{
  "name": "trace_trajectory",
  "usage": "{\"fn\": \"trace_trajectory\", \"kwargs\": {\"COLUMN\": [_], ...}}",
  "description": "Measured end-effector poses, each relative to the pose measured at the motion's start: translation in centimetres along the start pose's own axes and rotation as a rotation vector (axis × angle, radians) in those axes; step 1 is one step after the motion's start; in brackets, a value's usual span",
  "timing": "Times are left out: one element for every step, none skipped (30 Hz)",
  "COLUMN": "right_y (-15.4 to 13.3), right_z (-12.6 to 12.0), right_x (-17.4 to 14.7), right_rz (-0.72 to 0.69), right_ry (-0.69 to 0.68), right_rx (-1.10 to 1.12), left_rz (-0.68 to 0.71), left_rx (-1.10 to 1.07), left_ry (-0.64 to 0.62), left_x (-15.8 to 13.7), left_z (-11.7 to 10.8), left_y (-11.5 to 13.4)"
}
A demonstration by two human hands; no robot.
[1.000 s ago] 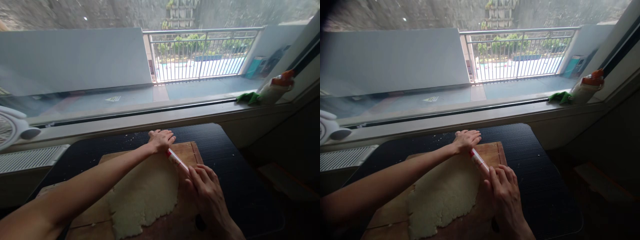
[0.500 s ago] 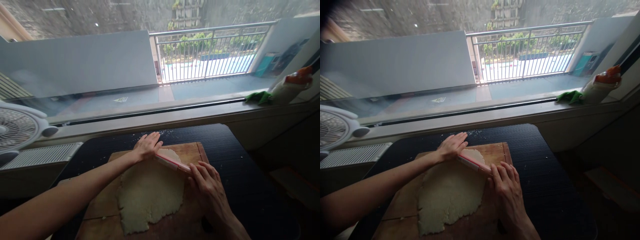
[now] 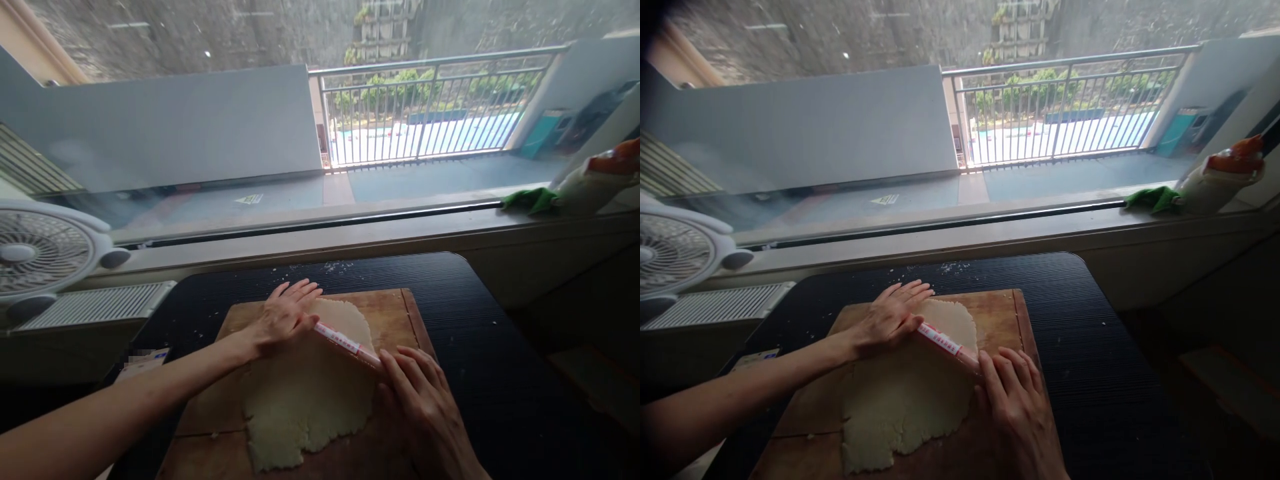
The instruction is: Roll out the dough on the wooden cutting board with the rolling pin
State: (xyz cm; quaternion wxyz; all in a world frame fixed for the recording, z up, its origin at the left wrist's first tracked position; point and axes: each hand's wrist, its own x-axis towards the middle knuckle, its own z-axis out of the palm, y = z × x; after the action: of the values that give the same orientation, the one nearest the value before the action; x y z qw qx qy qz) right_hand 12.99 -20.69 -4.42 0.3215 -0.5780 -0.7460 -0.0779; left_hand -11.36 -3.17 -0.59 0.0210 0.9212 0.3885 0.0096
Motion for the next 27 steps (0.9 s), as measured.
{"fn": "trace_trajectory", "kwargs": {"right_y": [0.2, 0.4, 0.6, 0.8, 1.0, 1.1, 1.2, 1.1, 1.0, 0.9, 0.7, 0.5, 0.4, 0.3, 0.2, 0.2, 0.1, 0.1, 0.1, 0.1, 0.2, 0.3, 0.4, 0.6, 0.8, 1.0, 1.2], "right_z": [0.1, 0.2, 0.1, 0.1, -0.1, -0.3, -0.5, -0.8, -1.0, -1.2, -1.3, -1.3, -1.2, -1.0, -0.8, -0.5, -0.2, 0.1, 0.3, 0.5, 0.6, 0.6, 0.6, 0.4, 0.2, -0.1, -0.5], "right_x": [0.0, 0.1, 0.3, 0.5, 0.8, 1.1, 1.3, 1.5, 1.7, 1.8, 1.8, 1.7, 1.5, 1.3, 1.0, 0.7, 0.4, 0.2, 0.0, -0.1, -0.1, -0.1, 0.1, 0.3, 0.6, 0.9, 1.2], "right_rz": [-0.002, 0.004, 0.015, 0.03, 0.046, 0.06, 0.072, 0.082, 0.092, 0.101, 0.105, 0.103, 0.095, 0.08, 0.059, 0.038, 0.02, 0.004, -0.008, -0.017, -0.022, -0.023, -0.02, -0.01, 0.007, 0.027, 0.051], "right_ry": [-0.002, -0.009, -0.018, -0.025, -0.029, -0.03, -0.03, -0.033, -0.041, -0.048, -0.05, -0.046, -0.038, -0.027, -0.015, -0.006, 0.0, 0.006, 0.014, 0.02, 0.024, 0.024, 0.023, 0.02, 0.015, 0.006, -0.008], "right_rx": [0.006, 0.01, 0.01, 0.005, -0.004, -0.015, -0.026, -0.038, -0.048, -0.055, -0.06, -0.061, -0.06, -0.056, -0.05, -0.044, -0.04, -0.035, -0.032, -0.028, -0.024, -0.02, -0.018, -0.02, -0.025, -0.034, -0.046], "left_rz": [0.009, 0.01, 0.01, 0.006, -0.004, -0.023, -0.045, -0.068, -0.089, -0.103, -0.11, -0.112, -0.116, -0.122, -0.123, -0.115, -0.1, -0.076, -0.055, -0.039, -0.034, -0.04, -0.048, -0.057, -0.068, -0.082, -0.098], "left_rx": [0.0, -0.003, -0.011, -0.022, -0.039, -0.058, -0.077, -0.091, -0.101, -0.106, -0.107, -0.105, -0.104, -0.103, -0.1, -0.093, -0.08, -0.062, -0.041, -0.02, -0.003, 0.007, 0.009, 0.003, -0.011, -0.031, -0.052], "left_ry": [0.005, 0.005, 0.0, -0.012, -0.03, -0.047, -0.059, -0.063, -0.061, -0.053, -0.04, -0.03, -0.022, -0.016, -0.01, 0.0, 0.013, 0.032, 0.052, 0.07, 0.082, 0.085, 0.08, 0.066, 0.044, 0.019, -0.004], "left_x": [0.0, 0.4, 1.3, 2.5, 3.9, 5.5, 7.0, 8.5, 9.7, 10.7, 11.3, 11.4, 11.1, 10.4, 9.3, 7.8, 6.3, 4.7, 3.3, 2.2, 1.5, 1.3, 1.7, 2.5, 3.7, 5.2, 6.9], "left_z": [0.0, -0.1, -0.1, 0.0, 0.0, 0.0, 0.1, 0.1, 0.2, 0.2, 0.3, 0.3, 0.3, 0.3, 0.3, 0.3, 0.3, 0.3, 0.3, 0.4, 0.4, 0.5, 0.5, 0.5, 0.6, 0.6, 0.7], "left_y": [0.0, -0.1, -0.1, -0.1, -0.1, 0.0, 0.1, 0.2, 0.3, 0.4, 0.5, 0.6, 0.6, 0.5, 0.4, 0.3, 0.1, -0.1, -0.2, -0.4, -0.4, -0.4, -0.4, -0.4, -0.3, -0.2, -0.1]}}
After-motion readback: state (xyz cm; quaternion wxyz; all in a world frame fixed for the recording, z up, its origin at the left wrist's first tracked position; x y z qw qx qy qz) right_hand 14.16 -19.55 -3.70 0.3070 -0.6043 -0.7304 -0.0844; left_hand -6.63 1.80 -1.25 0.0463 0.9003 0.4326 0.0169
